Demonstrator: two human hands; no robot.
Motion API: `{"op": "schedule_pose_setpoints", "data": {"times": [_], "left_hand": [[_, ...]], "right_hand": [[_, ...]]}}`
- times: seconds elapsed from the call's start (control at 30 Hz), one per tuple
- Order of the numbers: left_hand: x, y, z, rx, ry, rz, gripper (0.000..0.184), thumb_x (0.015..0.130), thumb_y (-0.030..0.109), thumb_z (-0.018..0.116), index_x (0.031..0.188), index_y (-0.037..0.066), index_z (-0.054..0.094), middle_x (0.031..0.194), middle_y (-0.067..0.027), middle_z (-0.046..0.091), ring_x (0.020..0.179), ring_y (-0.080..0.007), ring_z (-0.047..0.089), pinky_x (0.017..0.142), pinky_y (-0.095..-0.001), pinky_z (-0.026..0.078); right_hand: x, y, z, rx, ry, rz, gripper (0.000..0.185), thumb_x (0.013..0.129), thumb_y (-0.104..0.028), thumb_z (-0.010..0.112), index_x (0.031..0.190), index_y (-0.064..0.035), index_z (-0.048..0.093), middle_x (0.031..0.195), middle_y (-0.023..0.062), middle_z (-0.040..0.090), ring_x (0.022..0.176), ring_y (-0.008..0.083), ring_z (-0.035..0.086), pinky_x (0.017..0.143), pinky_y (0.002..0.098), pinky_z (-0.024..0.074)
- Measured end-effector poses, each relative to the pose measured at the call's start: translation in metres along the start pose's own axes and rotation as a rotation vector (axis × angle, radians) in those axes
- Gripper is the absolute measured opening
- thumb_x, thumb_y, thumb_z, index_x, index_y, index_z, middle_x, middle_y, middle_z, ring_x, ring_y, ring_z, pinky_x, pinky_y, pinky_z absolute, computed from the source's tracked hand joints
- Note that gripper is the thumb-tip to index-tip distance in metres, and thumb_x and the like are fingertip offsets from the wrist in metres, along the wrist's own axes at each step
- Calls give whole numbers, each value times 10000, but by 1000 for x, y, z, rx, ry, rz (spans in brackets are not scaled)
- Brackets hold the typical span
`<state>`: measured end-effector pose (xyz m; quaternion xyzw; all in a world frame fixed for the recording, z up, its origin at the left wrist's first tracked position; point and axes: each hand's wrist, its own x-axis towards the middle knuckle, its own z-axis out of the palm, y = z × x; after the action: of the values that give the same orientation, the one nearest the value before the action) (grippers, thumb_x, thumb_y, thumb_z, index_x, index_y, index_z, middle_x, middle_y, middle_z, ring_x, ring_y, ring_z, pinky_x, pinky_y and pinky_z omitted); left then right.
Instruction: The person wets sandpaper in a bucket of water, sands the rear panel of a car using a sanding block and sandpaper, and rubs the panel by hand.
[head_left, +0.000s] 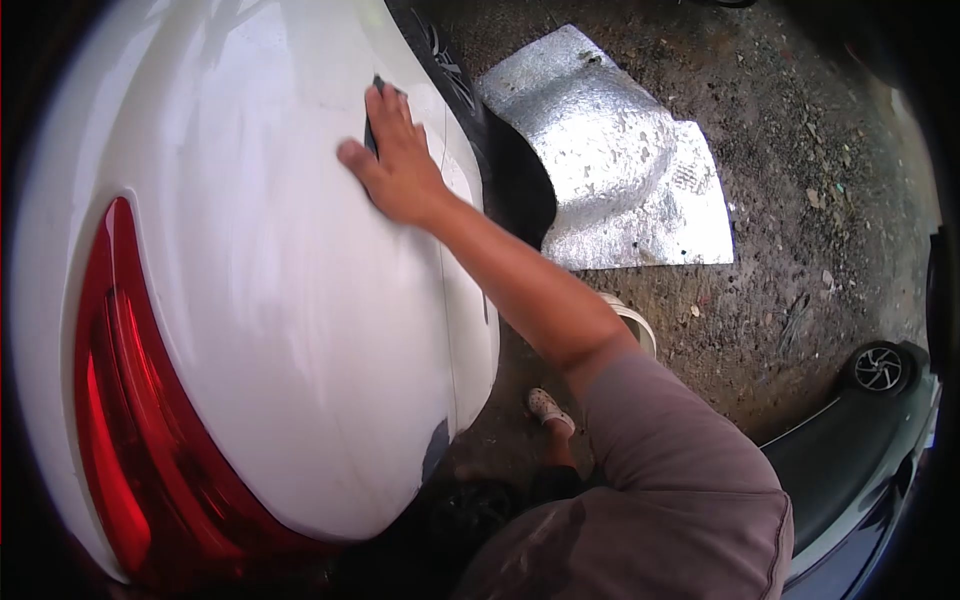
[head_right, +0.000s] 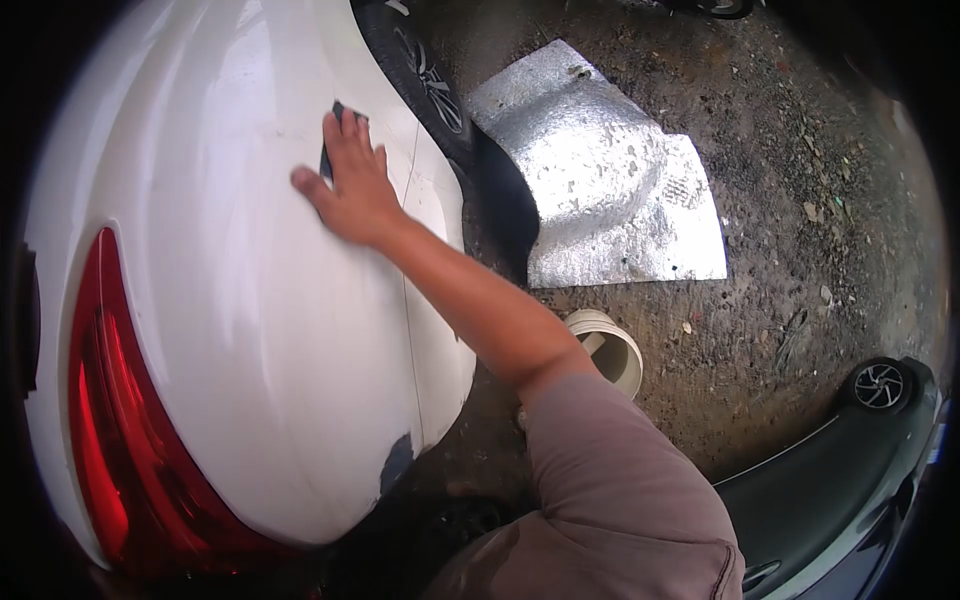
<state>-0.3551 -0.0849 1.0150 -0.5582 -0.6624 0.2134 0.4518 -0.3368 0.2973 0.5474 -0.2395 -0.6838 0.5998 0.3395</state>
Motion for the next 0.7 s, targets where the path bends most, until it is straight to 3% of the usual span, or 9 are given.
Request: {"op": "schedule_pose_setpoints", "data": {"times": [0.1,0.2,0.3,0.33,0.4,0.5,0.53,0.63,0.7], "left_hand": [[-4,-3,1,8,34,-19,676,1192,277,188,1185,-111,742,1199,-279,757,1236,-481,684,1223,-666,420],[6,4,-3,-2,-12,48,675,1192,286,198,1198,-120,738,1240,-283,745,1244,-492,684,1184,-655,468],[3,2,3,69,82,126,653,1194,296,219,1238,-122,719,1219,-288,746,1199,-467,711,1150,-636,510],[2,2,2,69,87,134,653,1194,296,219,1238,-122,719,1219,-288,746,1199,-467,711,1150,-636,510],[-2,4,2,-86,75,-100,609,1193,292,257,1286,-124,692,1169,-291,757,1156,-444,730,1130,-624,534],[0,8,12,-90,171,-102,572,1192,287,285,1317,-109,679,1113,-287,771,1148,-416,741,1101,-626,555],[-5,6,15,-82,170,-93,572,1192,287,285,1317,-109,679,1113,-287,771,1148,-416,741,1101,-626,555],[1,2,12,172,334,104,557,1189,280,300,1300,-94,697,1148,-260,780,1160,-408,748,1068,-631,577],[23,20,-6,45,33,62,522,1182,250,318,1241,-79,720,1123,-229,793,1109,-394,769,1052,-637,588]], "right_hand": [[-122,-15,7,25,-112,-71,1128,1028,-769,493,1745,-3,80,1796,330,54,1676,499,-8,1300,683,37],[-75,-12,6,-73,-54,-173,1146,1019,-784,496,1744,-1,78,1800,320,53,1676,497,-3,1310,663,43],[37,-13,-5,-35,17,-60,1137,1015,-803,478,1751,-27,90,1819,256,92,1688,447,19,1335,614,63],[35,-14,1,-32,25,-58,1137,1015,-803,478,1751,-27,90,1819,256,92,1688,447,19,1335,614,63],[13,-26,9,-75,44,-180,1138,1010,-805,481,1747,-18,115,1812,266,117,1680,475,27,1332,621,68],[-66,-60,9,-144,-87,-378,1139,994,-825,485,1745,-31,163,1804,274,142,1662,530,60,1295,712,67],[-49,-54,5,-248,-111,-390,1152,1005,-813,481,1727,25,160,1790,300,155,1662,530,52,1289,729,39],[64,-36,-5,-161,72,-187,1093,1034,-764,478,1706,55,210,1783,288,202,1672,486,76,1325,659,55],[84,-37,0,-52,127,-127,1096,1035,-758,482,1691,82,224,1781,286,213,1673,473,89,1335,631,84]]}}
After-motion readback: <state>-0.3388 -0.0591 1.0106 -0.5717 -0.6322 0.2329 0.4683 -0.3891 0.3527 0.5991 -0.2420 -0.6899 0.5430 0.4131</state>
